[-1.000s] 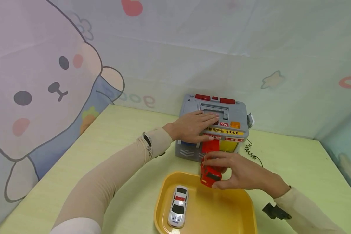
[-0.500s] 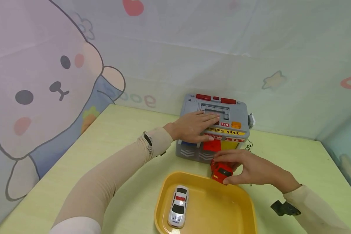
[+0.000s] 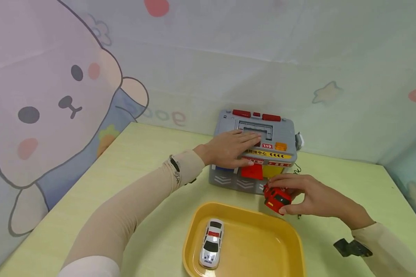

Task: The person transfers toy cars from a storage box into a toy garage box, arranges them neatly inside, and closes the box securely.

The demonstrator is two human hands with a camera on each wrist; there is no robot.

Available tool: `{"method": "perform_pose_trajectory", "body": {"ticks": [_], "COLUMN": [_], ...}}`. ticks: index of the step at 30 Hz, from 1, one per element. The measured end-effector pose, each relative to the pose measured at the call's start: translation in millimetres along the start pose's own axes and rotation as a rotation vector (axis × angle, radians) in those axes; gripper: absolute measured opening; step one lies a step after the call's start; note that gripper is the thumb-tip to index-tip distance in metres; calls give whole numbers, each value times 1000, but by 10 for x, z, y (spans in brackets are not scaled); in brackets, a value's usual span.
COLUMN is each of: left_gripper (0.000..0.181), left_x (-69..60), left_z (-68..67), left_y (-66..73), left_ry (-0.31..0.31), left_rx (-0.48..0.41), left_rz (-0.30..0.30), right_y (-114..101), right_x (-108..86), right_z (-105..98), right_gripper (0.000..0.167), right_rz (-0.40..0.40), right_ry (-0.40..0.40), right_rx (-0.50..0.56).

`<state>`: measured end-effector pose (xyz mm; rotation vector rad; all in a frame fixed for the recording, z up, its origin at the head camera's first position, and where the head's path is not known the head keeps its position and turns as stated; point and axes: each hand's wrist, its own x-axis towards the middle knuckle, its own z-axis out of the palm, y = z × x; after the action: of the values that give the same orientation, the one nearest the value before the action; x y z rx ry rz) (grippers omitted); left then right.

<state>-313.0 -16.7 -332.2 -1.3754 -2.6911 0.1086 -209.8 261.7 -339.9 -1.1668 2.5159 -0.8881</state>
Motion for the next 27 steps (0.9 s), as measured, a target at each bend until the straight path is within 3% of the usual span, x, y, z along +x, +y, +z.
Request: {"method": "perform_pose_trajectory", "body": {"ticks": [6, 14, 27], "left_gripper": [77, 77, 77], "left_x": [-2, 2, 4], "left_z": [10, 16, 24], "left_y": [-11, -18, -21], "left_ry": [2, 8, 21], "left_rx": [4, 0, -1], "left_rz": [3, 3, 6], "right_y": [201, 283, 317], "right_x": [60, 132, 233], "right_z": [70, 194, 335], "right_gripper": [48, 48, 53], "right_rz": [30, -15, -30], "right_ry": [13, 51, 101], "right_rx": [23, 19, -142]}}
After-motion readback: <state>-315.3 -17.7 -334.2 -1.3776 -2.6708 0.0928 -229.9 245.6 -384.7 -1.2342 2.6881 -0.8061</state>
